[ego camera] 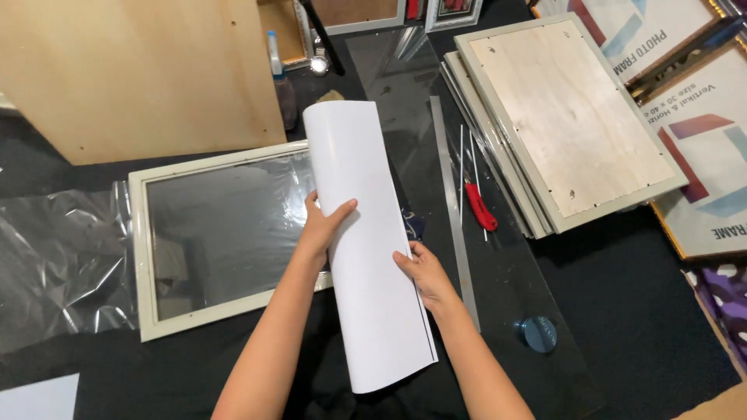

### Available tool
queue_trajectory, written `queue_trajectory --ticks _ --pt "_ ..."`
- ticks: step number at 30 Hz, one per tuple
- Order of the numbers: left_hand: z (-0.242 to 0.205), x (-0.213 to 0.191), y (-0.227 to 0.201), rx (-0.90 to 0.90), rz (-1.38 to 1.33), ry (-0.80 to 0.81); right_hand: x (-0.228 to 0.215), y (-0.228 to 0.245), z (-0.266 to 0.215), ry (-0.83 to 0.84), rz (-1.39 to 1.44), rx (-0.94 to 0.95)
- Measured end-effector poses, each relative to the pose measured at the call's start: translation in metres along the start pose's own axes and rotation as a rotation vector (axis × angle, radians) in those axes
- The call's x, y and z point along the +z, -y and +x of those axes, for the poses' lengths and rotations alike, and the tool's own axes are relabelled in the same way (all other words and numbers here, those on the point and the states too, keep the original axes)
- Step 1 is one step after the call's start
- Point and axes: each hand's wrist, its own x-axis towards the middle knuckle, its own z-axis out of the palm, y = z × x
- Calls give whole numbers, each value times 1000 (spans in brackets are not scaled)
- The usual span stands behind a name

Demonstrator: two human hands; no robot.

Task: Trimming the edges of a large art print using a metal ruler and a utility knife.

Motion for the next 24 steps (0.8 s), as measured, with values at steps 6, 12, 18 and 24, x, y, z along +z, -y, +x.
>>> queue_trajectory --ticks 6,12,18,24 --pt "49 74 19 198 417 -10 -58 19 87 -102 -19 -99" --pt "60 138 -7 641 996 48 -97 19 190 -83 17 -144" --pt "156 180 47 781 1636 240 -112 2 238 -84 -137 -142" --pt "192 201 64 525 1931 349 -120 -7 246 -166 -333 -79"
